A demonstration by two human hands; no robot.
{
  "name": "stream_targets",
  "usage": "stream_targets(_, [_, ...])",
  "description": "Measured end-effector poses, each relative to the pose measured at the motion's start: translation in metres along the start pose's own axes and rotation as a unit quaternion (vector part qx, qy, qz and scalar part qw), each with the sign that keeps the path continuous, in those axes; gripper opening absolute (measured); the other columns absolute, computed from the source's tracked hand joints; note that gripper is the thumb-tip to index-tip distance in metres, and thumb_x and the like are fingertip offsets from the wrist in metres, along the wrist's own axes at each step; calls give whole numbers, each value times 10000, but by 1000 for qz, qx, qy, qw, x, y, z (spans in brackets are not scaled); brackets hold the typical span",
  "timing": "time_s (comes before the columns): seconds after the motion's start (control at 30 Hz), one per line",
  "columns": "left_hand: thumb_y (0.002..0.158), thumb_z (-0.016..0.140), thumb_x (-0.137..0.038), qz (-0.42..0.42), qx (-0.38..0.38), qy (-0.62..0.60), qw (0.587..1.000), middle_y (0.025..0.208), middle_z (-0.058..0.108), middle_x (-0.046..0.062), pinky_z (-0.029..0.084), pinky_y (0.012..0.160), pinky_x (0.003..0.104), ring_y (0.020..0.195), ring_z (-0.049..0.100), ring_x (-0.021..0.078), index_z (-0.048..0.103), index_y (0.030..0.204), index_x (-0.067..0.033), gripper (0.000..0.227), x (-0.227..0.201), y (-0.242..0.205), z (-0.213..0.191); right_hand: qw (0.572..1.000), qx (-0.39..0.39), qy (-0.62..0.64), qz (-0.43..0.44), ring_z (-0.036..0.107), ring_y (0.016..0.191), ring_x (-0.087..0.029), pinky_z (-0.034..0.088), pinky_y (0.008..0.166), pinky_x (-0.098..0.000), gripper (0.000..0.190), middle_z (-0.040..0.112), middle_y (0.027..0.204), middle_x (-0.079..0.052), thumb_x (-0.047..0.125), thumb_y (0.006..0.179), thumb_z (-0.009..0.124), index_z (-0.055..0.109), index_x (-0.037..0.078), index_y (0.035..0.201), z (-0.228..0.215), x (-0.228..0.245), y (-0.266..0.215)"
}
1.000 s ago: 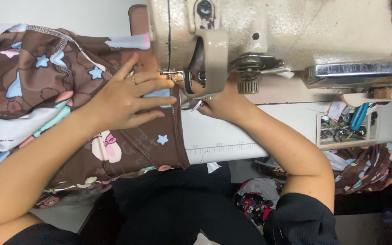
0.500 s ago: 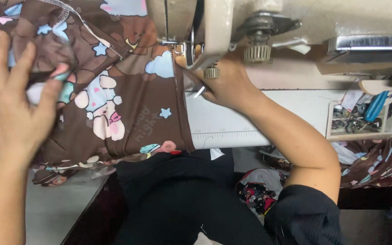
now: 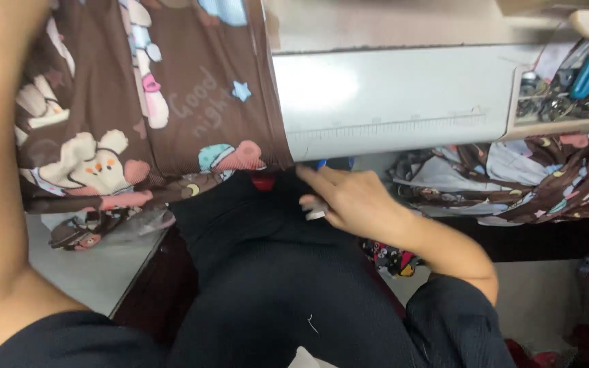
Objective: Sewing a zipper onto a piece of patterned brown fabric using an industrial sewing machine.
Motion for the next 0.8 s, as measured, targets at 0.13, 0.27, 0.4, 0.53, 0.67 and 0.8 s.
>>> stream_targets(0.13, [1086,646,-214,88,-87,-28,992,966,676,-9,537,874,507,891,607,198,741,1009,-192,125,-184,-14,-91,987,-89,111,77,734,809,-307,578,635,-402,291,726,899,-92,315,986,662,696,104,1183,70,-39,-1])
stream_targets(0.27, [1009,639,-102,181,-179,-47,966,1001,667,-9,571,1005,527,953,582,171,802,1037,-179,183,-291,-21,-159,925,-191,328,-23,733,781,-267,584,683,-322,107,717,837,-44,200,983,689,780,151,1009,83,-15,0])
stream_targets(0.4, [1017,695,-150,137,-247,-110,953,915,630,50,605,900,429,868,518,217,824,1002,-163,130,-289,-28,-166,893,-234,379,-68,694,750,-201,561,703,-266,74,687,837,-21,168,968,722,782,125,958,75,-11,-5])
stream_targets(0.53, [998,703,-132,135,-240,-179,945,853,702,63,648,858,382,795,602,212,843,1019,-127,142,-303,-39,-184,899,-332,286,19,695,911,-318,560,832,-403,241,693,949,-93,218,977,711,721,93,1183,105,-51,2])
stream_targets(0.67, [1024,637,-89,121,-205,-244,940,900,763,86,663,872,396,835,706,225,833,1008,-84,197,-313,-50,-183,849,-358,387,-30,694,825,-298,562,732,-397,242,689,876,-109,164,952,737,708,38,1157,93,-25,8])
stream_targets(0.8, [1057,575,-109,114,-208,-267,934,988,782,119,654,872,410,906,738,261,823,1009,-57,257,-319,-61,-177,839,-340,421,-51,633,715,-242,533,660,-338,153,651,773,-73,95,941,743,738,21,1074,101,-21,-4])
Point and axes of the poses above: each hand's wrist, its own y-axis towards the middle knuckle, its own z-axis out of the palm, x = y × z, the point moved 7 cm from there along y, towards the middle knuckle
